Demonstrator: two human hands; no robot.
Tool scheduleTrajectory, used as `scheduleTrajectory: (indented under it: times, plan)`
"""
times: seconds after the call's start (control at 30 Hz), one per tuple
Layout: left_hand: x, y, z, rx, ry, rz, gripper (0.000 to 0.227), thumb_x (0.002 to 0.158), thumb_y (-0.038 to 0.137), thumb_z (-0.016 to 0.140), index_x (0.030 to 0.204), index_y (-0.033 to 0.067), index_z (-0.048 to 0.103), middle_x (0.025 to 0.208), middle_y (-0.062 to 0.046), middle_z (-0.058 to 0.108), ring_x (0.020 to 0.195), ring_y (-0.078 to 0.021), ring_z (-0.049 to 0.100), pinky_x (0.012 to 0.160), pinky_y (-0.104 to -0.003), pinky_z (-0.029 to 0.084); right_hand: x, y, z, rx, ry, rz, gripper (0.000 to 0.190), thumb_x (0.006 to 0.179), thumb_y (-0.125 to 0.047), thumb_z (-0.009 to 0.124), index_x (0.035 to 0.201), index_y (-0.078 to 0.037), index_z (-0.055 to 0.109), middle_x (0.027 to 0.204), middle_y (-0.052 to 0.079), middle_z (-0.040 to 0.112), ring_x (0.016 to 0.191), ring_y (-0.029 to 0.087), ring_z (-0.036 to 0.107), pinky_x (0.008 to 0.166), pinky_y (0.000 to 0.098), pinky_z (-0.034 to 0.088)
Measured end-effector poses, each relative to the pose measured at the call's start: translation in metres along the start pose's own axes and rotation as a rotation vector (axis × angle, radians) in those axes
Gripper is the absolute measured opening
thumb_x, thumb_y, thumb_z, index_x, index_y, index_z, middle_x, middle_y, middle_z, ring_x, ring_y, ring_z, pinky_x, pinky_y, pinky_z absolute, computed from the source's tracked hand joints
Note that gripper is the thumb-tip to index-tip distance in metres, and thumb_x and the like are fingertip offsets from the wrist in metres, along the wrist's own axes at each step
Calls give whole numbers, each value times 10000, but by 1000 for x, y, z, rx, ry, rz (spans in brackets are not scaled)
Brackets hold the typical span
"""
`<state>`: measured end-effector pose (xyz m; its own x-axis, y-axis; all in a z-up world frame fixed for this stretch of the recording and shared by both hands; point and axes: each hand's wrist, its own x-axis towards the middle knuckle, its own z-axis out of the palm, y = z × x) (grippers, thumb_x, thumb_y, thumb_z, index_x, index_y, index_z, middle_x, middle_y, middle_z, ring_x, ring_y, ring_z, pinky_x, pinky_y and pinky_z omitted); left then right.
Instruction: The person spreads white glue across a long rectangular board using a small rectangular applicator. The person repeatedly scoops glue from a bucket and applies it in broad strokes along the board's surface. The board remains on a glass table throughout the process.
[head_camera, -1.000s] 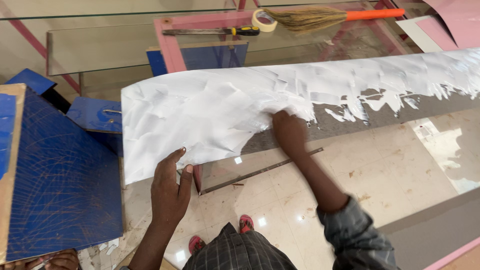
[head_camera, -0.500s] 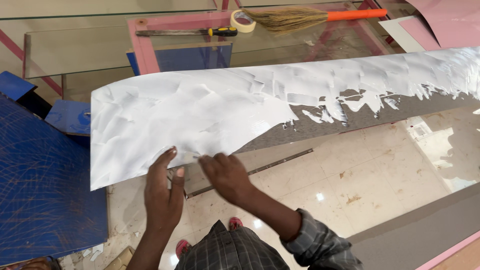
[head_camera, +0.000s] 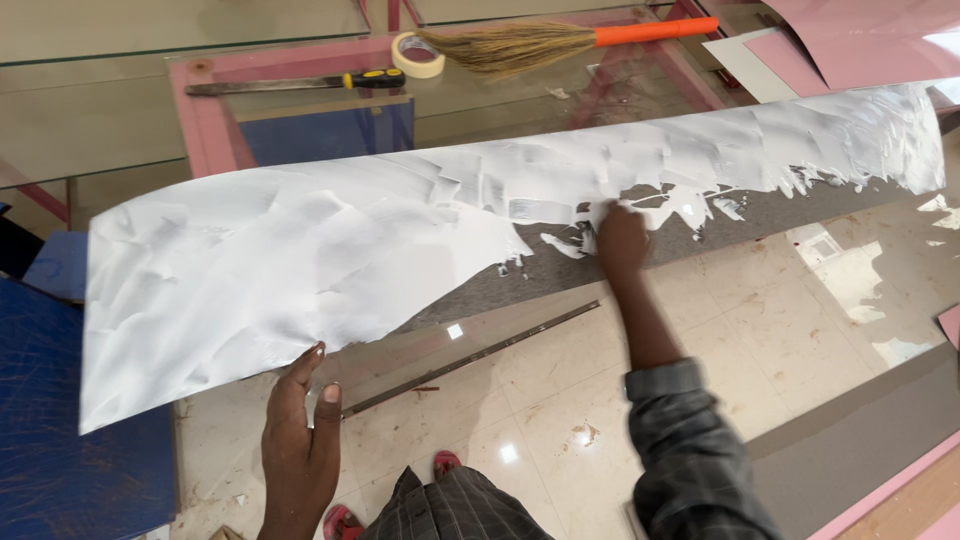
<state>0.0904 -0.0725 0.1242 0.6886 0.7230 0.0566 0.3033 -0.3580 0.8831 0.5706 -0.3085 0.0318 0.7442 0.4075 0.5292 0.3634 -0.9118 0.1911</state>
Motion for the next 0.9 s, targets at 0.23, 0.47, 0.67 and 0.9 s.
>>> scheduleTrajectory:
  times: [0.23, 0.47, 0.67, 0.9]
  plan:
    - [-6, 20, 42, -123, 68, 50, 495, 1050, 357, 481, 1422, 34, 524, 1474, -192, 571, 1405, -334, 518, 1143, -469, 402, -41, -179, -112, 532, -182, -554, 311, 875, -20, 625, 1185, -18, 648, 915, 125, 722, 881, 297, 673, 732, 431, 562]
    - [-31, 12, 50, -187, 199, -77, 459, 1036, 312, 483, 1403, 43, 541, 1471, -182, 589, 1383, -329, 536, 1138, -465, 408, 19, -225, -184, 824, -93, -1034, 168, 898, -66, 602, 1022, -141, 686, 983, 25, 734, 1034, 236, 654, 997, 434, 471]
    - [-33, 1, 60, -209, 176, 5, 412, 1055, 294, 488, 1360, 29, 565, 1429, -178, 610, 1361, -313, 572, 1111, -455, 451, 11, -243, -154, 709, -59, -1256, 110, 924, -143, 623, 1001, -141, 702, 1018, 13, 697, 1112, 219, 617, 1142, 424, 415]
    - [-31, 13, 109, -180, 107, -27, 373, 1064, 297, 466, 1303, 49, 611, 1433, -163, 617, 1397, -325, 545, 1126, -466, 432, 47, -95, -86, 667, -104, -1090, 154, 848, -88, 655, 962, -150, 737, 1147, -13, 726, 1225, 214, 608, 1151, 443, 393]
